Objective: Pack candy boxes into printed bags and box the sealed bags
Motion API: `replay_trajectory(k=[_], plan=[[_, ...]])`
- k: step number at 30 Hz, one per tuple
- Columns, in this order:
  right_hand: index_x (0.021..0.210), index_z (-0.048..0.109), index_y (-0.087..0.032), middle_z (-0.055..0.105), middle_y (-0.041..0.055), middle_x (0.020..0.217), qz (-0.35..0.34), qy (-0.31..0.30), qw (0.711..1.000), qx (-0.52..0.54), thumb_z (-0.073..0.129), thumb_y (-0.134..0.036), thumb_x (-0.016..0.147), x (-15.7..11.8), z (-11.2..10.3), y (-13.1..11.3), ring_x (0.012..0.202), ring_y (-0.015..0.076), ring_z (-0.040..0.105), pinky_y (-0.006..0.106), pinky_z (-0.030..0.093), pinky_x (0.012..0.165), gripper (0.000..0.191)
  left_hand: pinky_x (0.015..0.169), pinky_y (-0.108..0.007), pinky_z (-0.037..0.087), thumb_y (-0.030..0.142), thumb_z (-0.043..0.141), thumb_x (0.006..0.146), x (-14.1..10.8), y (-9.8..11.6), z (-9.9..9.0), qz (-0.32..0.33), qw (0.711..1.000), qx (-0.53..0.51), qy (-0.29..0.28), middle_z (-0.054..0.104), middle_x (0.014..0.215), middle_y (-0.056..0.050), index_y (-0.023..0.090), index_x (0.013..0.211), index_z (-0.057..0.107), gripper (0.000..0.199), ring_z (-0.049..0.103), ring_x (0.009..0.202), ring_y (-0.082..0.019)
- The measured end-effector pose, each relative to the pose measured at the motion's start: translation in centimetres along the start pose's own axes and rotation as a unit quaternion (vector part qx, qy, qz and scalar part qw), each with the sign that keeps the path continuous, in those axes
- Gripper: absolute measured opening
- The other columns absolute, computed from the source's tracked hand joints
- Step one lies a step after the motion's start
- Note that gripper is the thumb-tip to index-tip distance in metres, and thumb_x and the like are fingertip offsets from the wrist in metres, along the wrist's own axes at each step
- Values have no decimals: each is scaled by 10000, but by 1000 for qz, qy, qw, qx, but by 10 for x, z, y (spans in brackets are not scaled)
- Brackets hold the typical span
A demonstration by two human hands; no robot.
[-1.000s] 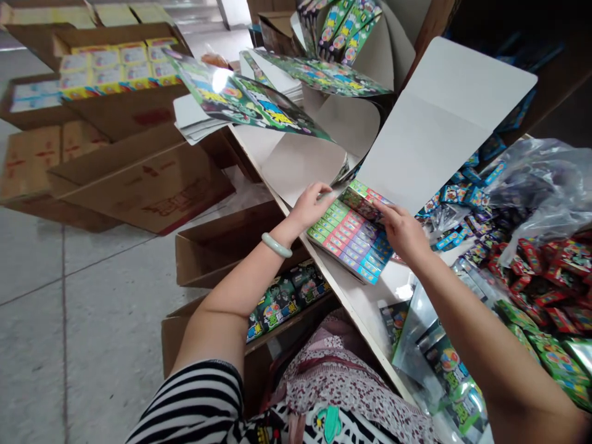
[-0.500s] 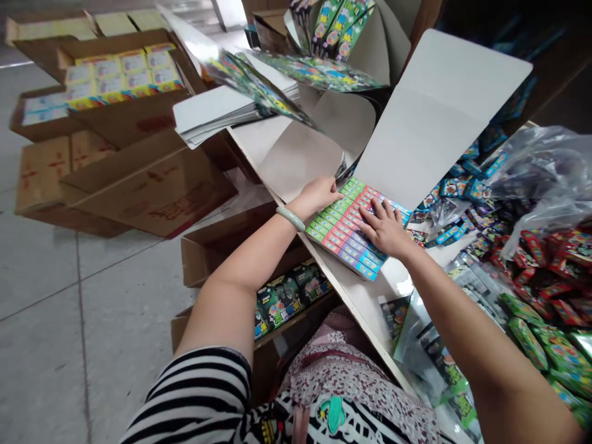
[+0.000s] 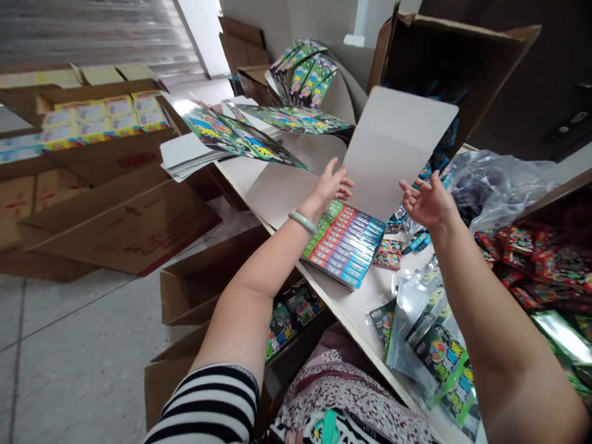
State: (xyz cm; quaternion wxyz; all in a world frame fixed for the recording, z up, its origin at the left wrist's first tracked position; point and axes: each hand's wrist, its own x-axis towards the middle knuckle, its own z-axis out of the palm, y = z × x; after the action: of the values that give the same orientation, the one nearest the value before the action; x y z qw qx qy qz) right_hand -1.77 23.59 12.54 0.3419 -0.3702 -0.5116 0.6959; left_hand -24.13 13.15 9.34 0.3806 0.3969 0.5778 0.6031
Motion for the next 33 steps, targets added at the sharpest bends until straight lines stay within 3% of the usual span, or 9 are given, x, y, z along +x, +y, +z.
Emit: replay_trajectory(k=[3,7,11,14,18,23,26,29,33], plan=[[789,546,-233,758,76,886,29,-63,997,-29,397,-763,891,-53,10,-11,622,161,685,284,556,514,560,588,-277,523,767,269,933,-20,10,-18,6,998,-53,-37,702,892,-30,306,1527,169,759,666,614,-139],[959,663,-210,740,90,938,90,-116,987,-60,620,-627,849,-114,17,3,738,198,729,325,607,585,433,554,-328,543,821,139,895,-70,8,-65,5,994,-70,-79,716,902,-87,209,1299,513,823,686,664,-191],[1208,603,-250,707,62,1037,12,-127,985,-113,803,-437,714,-129,27,37,806,199,714,358,630,665,565,591,-354,581,707,507,890,-107,0,-92,49,994,-13,-98,719,1028,-118,193,1167,611,592,721,796,-233],[1366,509,-253,686,86,1155,-145,-119,962,-197,763,-381,730,-119,31,60,929,223,696,369,617,739,697,698,-335,610,447,810,726,-115,-7,-90,58,990,-9,-126,705,1160,-105,248,1342,517,710,725,942,-239],[1399,519,-231,719,86,1073,-293,-13,889,-352,640,-312,810,-104,26,72,834,224,681,395,584,740,607,629,-282,584,345,831,650,-101,-18,-76,74,993,-2,-89,725,1065,-75,272,1440,414,896,717,860,-204],[1137,694,-242,753,59,993,-370,79,807,-454,590,-334,864,-95,24,60,731,208,664,365,547,707,306,645,-266,565,324,757,712,-72,-26,-57,167,984,49,37,678,841,2,211,1106,590,443,667,755,-145],[1059,715,-250,749,43,941,-377,114,815,-425,598,-349,872,-88,29,53,731,202,659,351,537,711,243,710,-269,553,270,726,755,-58,-19,-48,201,970,95,98,640,740,35,198,871,590,192,655,727,-129],[1043,703,-243,691,8,768,-345,115,865,-345,620,-345,848,-85,34,52,643,177,610,344,535,670,235,686,-243,520,202,711,760,-53,-7,-48,206,964,121,119,618,689,43,187,798,583,135,634,685,-117],[1151,649,-244,685,4,806,-221,-24,941,-255,669,-360,798,-107,30,63,654,167,621,331,555,614,372,627,-217,497,134,748,683,-70,2,-70,160,979,127,17,650,731,23,164,845,596,225,633,670,-114]])
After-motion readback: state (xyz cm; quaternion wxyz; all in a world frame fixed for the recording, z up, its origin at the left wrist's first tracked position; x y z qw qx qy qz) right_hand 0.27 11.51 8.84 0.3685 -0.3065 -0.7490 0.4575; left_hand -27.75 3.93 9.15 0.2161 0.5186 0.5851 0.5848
